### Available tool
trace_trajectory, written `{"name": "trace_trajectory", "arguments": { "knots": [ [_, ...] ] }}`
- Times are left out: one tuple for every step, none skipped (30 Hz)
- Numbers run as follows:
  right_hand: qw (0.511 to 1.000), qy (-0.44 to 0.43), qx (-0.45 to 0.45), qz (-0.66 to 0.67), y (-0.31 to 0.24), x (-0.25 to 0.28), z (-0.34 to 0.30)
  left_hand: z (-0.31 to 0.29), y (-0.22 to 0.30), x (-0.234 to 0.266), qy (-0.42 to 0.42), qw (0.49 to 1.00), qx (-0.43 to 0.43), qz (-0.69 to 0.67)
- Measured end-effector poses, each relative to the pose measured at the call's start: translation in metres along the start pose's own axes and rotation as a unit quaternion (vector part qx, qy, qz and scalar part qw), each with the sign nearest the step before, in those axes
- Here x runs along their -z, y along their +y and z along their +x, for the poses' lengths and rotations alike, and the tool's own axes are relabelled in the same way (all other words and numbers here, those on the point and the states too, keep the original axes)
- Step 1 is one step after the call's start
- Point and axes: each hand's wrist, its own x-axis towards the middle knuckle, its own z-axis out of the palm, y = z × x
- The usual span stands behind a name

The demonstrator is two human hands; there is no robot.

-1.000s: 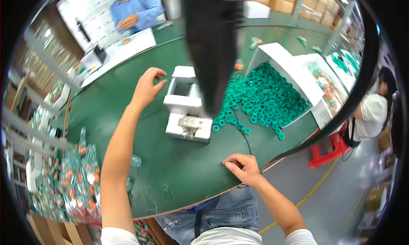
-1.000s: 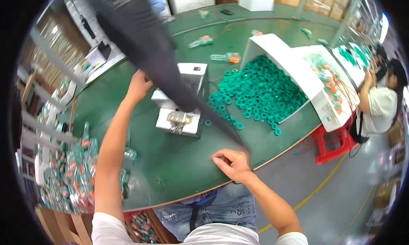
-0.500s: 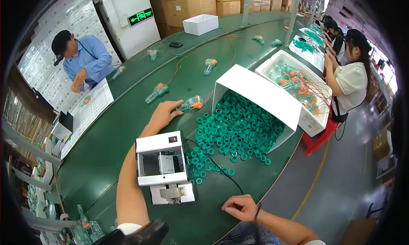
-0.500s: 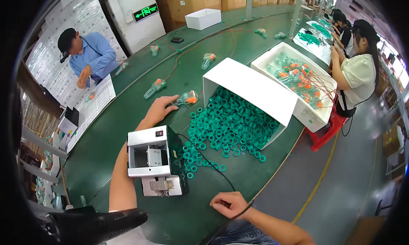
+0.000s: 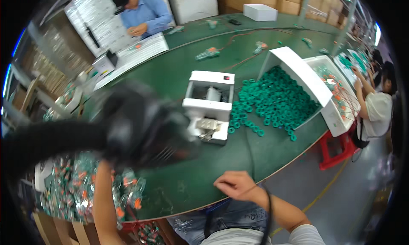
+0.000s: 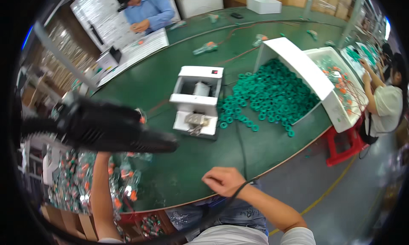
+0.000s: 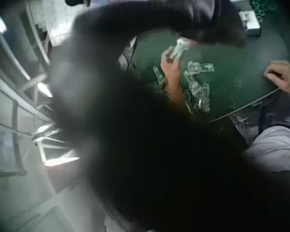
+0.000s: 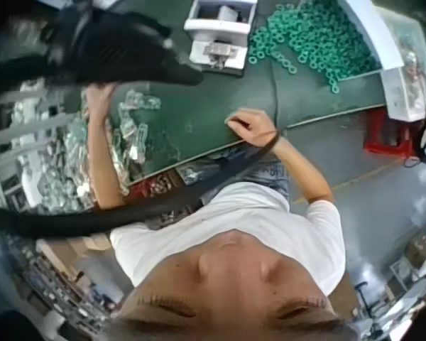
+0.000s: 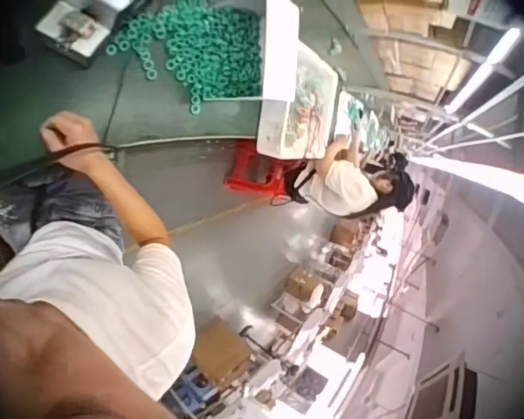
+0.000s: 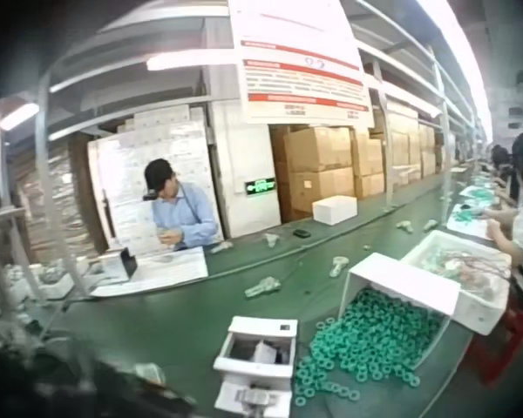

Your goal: Assembling small clear plastic electronic components by wrapping wires and attaching green rings using an electric hand tool.

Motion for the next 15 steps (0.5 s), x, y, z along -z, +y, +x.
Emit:
{"name": "trace_trajectory", "arguments": {
  "knots": [
    [0.997,-0.015,-0.063,-0.048,-0.001,-0.011,-0.004,-0.050,0.033,-0.040,-0.026,0.999,0.022,-0.022],
    [0.987,-0.056,-0.143,-0.053,-0.010,-0.024,0.003,-0.108,0.110,-0.141,-0.181,0.945,0.020,0.273],
    [0.984,-0.036,-0.167,0.050,-0.011,-0.052,0.016,-0.141,0.130,-0.118,-0.201,0.944,0.006,0.262],
    [0.958,0.021,-0.173,0.228,-0.012,-0.078,0.032,-0.178,0.141,-0.096,-0.226,0.942,-0.003,0.249],
    [0.897,0.079,-0.180,0.396,-0.007,-0.093,0.051,-0.209,0.154,-0.084,-0.259,0.932,0.001,0.255],
    [0.746,0.064,-0.246,0.616,0.014,-0.094,0.079,-0.237,0.165,-0.074,-0.295,0.920,0.005,0.259],
    [0.734,0.057,-0.226,0.638,-0.010,-0.082,0.106,-0.265,0.170,-0.059,-0.281,0.920,0.036,0.269],
    [0.731,0.124,-0.154,0.653,-0.011,-0.077,0.119,-0.286,0.172,-0.053,-0.277,0.919,0.062,0.274],
    [0.726,0.208,-0.164,0.634,-0.011,-0.066,0.129,-0.304,0.172,-0.052,-0.242,0.935,0.089,0.245],
    [0.739,0.289,-0.145,0.591,-0.022,-0.057,0.132,-0.317,0.170,-0.055,-0.232,0.937,0.092,0.245],
    [0.788,0.294,-0.131,0.525,-0.028,-0.053,0.125,-0.325,0.160,-0.060,-0.158,0.961,0.099,0.205],
    [0.831,0.296,-0.116,0.457,-0.033,-0.055,0.117,-0.330,0.148,-0.066,-0.083,0.977,0.104,0.166],
    [0.833,0.285,-0.117,0.460,-0.038,-0.067,0.106,-0.330,0.126,-0.072,-0.057,0.974,0.059,0.211],
    [0.907,0.230,-0.105,0.336,-0.041,-0.077,0.089,-0.321,0.105,-0.086,-0.063,0.970,0.020,0.234],
    [0.959,0.166,-0.091,0.209,-0.047,-0.089,0.070,-0.314,0.084,-0.107,-0.033,0.975,-0.017,0.219]
  ]
}}
